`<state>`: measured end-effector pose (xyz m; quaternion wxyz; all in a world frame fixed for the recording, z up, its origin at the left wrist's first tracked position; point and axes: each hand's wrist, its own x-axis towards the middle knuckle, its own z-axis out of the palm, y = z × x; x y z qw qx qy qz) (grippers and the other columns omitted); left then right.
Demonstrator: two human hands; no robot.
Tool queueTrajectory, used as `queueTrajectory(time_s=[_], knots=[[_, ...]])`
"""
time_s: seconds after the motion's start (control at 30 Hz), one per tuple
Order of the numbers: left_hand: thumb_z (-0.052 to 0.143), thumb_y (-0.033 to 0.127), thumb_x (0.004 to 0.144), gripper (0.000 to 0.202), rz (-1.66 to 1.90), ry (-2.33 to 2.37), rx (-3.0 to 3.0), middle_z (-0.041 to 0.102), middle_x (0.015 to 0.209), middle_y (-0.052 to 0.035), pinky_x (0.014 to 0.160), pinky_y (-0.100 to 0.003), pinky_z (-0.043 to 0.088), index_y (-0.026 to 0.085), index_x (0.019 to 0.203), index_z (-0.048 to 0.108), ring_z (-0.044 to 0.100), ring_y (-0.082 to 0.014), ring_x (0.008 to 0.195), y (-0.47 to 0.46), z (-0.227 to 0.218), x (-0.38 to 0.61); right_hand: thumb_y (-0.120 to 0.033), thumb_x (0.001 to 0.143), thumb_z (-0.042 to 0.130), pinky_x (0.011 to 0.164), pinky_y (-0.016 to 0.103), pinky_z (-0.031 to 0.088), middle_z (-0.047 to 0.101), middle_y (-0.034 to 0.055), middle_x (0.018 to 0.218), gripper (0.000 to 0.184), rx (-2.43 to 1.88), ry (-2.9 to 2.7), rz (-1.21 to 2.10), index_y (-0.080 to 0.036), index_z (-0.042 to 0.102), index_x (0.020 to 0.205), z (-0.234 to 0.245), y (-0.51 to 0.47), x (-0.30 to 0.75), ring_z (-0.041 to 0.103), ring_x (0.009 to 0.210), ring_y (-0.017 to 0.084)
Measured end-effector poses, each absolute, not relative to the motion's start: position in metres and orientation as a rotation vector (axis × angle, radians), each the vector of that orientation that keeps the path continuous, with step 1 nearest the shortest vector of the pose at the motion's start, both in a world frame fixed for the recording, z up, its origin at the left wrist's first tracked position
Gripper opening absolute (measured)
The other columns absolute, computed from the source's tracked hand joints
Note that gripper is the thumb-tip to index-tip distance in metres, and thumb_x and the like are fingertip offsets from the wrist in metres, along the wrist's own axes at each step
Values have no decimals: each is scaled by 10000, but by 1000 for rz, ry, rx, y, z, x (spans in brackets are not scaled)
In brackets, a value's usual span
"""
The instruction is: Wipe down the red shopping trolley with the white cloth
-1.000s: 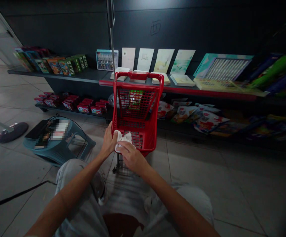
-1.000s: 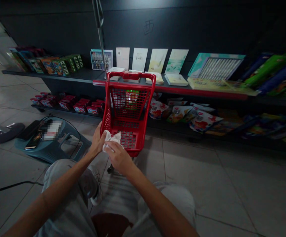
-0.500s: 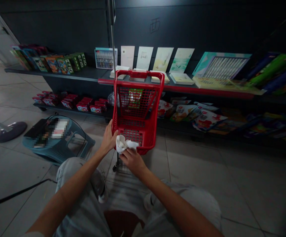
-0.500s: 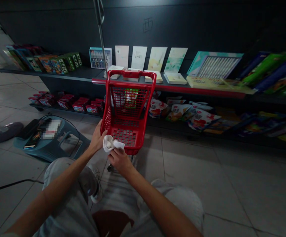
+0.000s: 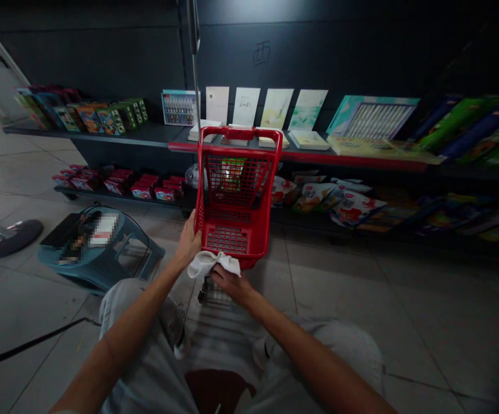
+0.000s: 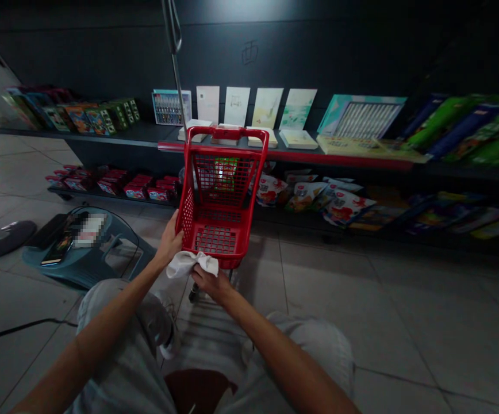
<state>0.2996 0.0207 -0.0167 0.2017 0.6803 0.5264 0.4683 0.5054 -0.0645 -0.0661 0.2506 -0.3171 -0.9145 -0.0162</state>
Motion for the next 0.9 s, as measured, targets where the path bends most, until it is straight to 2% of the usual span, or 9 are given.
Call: queueTrajectory(time_s=[0.07, 0.17, 0.33, 0.47, 0.63, 0.77, 0.9], knots=[[470, 243, 938, 728, 1300, 1454, 1908, 355, 1688, -117, 1321, -469, 233, 180, 1637, 279, 316, -258, 1574, 21, -16, 298, -87, 983, 558, 968, 415, 557, 723, 79, 1061, 236, -769, -2508, -186, -217, 729, 1082, -55, -65, 512, 652, 1036, 250], [491, 264, 933, 748, 1275, 1416, 1927, 346, 1686, -155, 1316, -482, 241, 144, 1637, 270, 328, -278, 1567, 22, -16, 297, -80, 990, 544, 889, 343, 556, 698, 77, 1025, 238, -745, -2394, -174, -213, 724, 1070, -30, -69, 520, 623, 950, 210], [505, 235, 921, 741, 1281, 1458, 1890, 348, 1680, -171, 1319, -510, 222, 131, 1624, 292, 322, -288, 1569, 21, -17, 300, -2, 847, 568, 905, 366, 524, 646, 75, 977, 295, -964, -2005, 94, -210, 682, 1023, 27, -50, 530, 597, 999, 240], [473, 181, 906, 741, 1298, 1449, 1923, 369, 1661, -176, 1314, -523, 237, 132, 1621, 287, 330, -287, 1561, 18, -17, 303, -30, 725, 563, 822, 334, 502, 641, 39, 932, 405, -1124, -1919, 319, -212, 660, 1073, 53, 19, 535, 602, 883, 212], [482, 120, 853, 770, 1277, 1469, 1930, 415, 1607, -170, 1300, -551, 270, 150, 1602, 306, 374, -288, 1529, 15, -14, 304, -185, 817, 623, 763, 260, 493, 714, 27, 984, 278, -1537, -1781, 661, -199, 669, 1091, 36, 120, 514, 639, 833, 165], [495, 77, 791, 780, 1236, 1441, 1945, 449, 1548, -177, 1293, -560, 285, 139, 1554, 348, 383, -296, 1512, 15, -8, 302, -228, 848, 626, 811, 260, 491, 716, 71, 992, 145, -1668, -1727, 626, -174, 684, 970, 11, 175, 496, 640, 896, 186], [481, 43, 751, 769, 1176, 1430, 1969, 463, 1504, -186, 1298, -543, 283, 118, 1509, 372, 399, -296, 1492, 14, -2, 300, -179, 886, 558, 903, 295, 488, 689, 121, 1084, 214, -1788, -1672, 573, -141, 676, 1060, -14, 205, 490, 626, 989, 207]])
